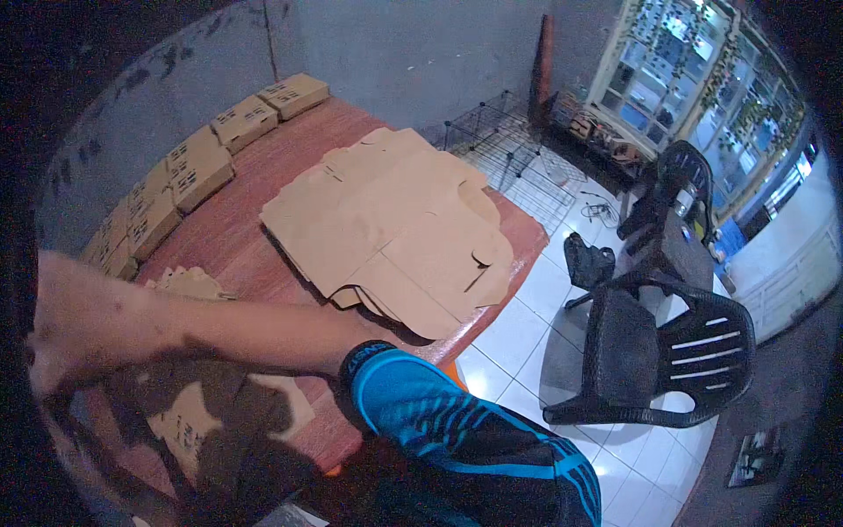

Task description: Manually folding and assembling cardboard food takeout boxes.

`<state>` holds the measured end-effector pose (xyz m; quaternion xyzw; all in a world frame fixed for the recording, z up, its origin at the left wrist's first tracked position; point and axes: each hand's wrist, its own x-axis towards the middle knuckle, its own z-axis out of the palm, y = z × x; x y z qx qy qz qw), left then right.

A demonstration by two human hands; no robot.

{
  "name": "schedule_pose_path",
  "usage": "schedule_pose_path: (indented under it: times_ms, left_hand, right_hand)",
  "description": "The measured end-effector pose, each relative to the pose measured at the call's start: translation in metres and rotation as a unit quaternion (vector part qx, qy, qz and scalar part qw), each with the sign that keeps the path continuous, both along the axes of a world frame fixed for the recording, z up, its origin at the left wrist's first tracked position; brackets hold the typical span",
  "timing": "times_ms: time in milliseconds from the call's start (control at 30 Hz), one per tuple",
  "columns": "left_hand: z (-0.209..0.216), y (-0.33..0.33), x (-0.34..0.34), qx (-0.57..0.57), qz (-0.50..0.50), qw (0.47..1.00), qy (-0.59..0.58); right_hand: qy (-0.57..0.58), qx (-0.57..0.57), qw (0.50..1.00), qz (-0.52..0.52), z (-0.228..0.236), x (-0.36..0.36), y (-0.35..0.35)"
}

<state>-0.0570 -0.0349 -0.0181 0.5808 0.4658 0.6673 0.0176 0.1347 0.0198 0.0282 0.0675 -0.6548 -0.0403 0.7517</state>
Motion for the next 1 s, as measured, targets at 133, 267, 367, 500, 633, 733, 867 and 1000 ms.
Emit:
schedule_pose_path:
  times_ms: [133, 267, 367, 500, 633, 733, 867, 1000]
  left_hand:
    - [0.004, -0.009, -0.009, -0.003, 0.01, 1.0, 0.009]
    - [0.006, -0.014, -0.014, -0.007, 0.015, 1.0, 0.008]
    - [0.007, -0.012, -0.014, -0.015, 0.01, 1.0, 0.008]
    - [0.012, -0.009, -0.012, -0.032, 0.002, 0.999, 0.005]
    - [0.013, -0.004, -0.007, -0.056, -0.021, 0.998, -0.011]
    - [0.009, -0.002, -0.005, 0.014, 0.01, 1.0, 0.024]
    - [0.007, -0.005, -0.01, -0.058, 0.062, 0.996, -0.005]
    - [0.008, -0.004, -0.01, 0.003, -0.026, 0.999, 0.019]
  right_hand:
    - [-0.024, 0.145, 0.948, -0.282, 0.001, 0.007, 0.002]
    - [-0.037, 0.164, 0.957, -0.236, 0.003, 0.005, 0.001]
    - [0.004, 0.153, 0.955, -0.253, 0.001, 0.003, 0.003]
    - [0.0, 0.126, 0.958, -0.259, -0.005, 0.003, 0.008]
    - [0.001, 0.067, 0.977, -0.203, -0.004, 0.005, 0.009]
    - [0.002, 0.058, 0.982, -0.182, -0.003, 0.005, 0.002]
    - [-0.057, 0.017, 0.986, -0.157, -0.004, 0.013, -0.006]
    - [-0.085, 0.043, 0.976, -0.198, -0.002, 0.021, -0.003]
